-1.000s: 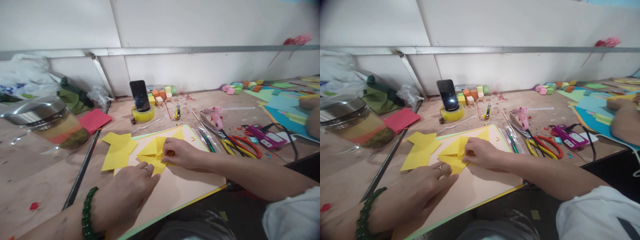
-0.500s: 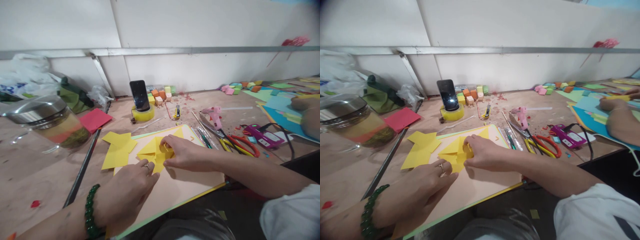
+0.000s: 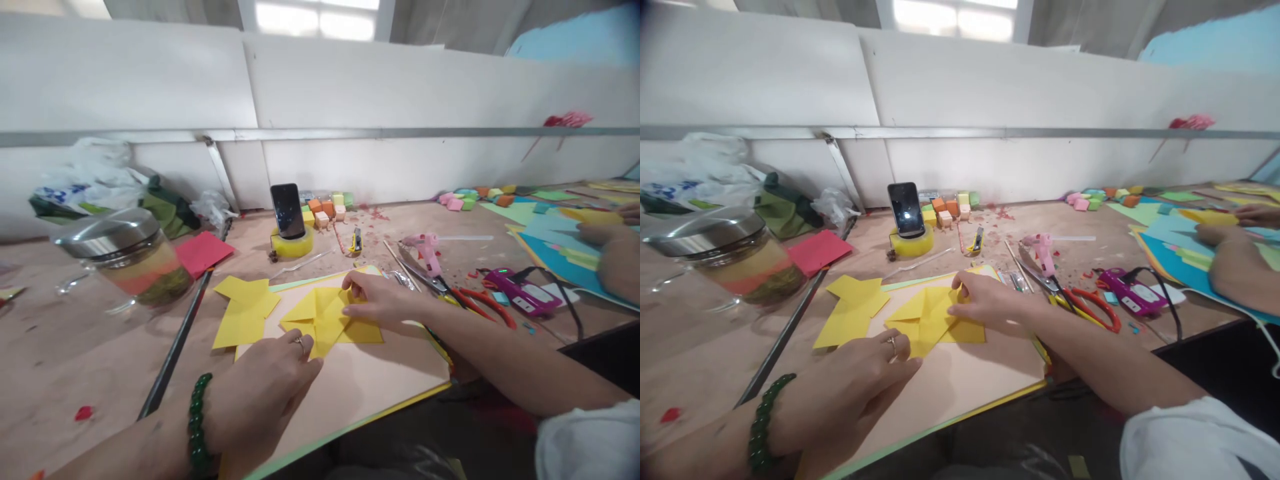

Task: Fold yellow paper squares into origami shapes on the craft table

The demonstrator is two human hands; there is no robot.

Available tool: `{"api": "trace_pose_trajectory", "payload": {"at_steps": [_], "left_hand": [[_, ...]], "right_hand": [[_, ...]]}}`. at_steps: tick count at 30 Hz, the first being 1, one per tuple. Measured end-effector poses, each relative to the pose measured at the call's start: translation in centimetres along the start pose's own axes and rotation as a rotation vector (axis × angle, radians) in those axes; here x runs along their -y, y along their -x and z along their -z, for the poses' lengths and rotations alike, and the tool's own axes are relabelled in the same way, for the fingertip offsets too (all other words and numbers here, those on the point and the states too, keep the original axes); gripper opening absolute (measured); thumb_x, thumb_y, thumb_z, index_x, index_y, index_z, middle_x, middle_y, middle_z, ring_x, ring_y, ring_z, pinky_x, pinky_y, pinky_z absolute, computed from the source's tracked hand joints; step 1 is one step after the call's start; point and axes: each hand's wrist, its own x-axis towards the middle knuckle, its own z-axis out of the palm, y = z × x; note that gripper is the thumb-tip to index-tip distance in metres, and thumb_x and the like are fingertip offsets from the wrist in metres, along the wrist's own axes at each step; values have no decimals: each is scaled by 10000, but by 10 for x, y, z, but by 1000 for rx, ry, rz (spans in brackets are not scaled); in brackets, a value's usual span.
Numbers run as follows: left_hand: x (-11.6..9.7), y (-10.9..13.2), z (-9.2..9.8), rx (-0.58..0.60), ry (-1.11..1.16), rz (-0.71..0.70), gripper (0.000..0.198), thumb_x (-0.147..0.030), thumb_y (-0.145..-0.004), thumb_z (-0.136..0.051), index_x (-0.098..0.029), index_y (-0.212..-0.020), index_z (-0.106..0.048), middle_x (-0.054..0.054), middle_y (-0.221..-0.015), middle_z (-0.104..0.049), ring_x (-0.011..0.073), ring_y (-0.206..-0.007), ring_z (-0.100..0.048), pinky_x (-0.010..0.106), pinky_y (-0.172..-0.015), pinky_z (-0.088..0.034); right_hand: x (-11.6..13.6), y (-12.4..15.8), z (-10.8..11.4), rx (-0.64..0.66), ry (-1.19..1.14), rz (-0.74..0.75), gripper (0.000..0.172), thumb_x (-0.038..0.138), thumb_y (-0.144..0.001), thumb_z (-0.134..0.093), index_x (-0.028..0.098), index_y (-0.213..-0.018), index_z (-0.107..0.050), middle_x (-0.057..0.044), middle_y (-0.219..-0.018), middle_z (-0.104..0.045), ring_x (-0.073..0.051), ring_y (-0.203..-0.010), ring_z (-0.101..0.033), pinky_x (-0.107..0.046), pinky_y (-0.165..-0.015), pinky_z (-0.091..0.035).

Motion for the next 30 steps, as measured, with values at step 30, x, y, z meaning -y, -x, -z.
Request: {"api": "trace_pose_trajectory", "payload": {"at_steps": [30], "left_hand": [[-1,-8,-13,-152,-84,43,147,-235,-897,-487,-187,-784,-567,57,-793,-597,224,-726,-575,342,-626,-465]], "right_hand": [[-17,-4,17,-91,321,116,240,277,-685,-693,191,-878,-581,-29,-860,-635,-186,-733,-569,-267,-600,-368]]}}
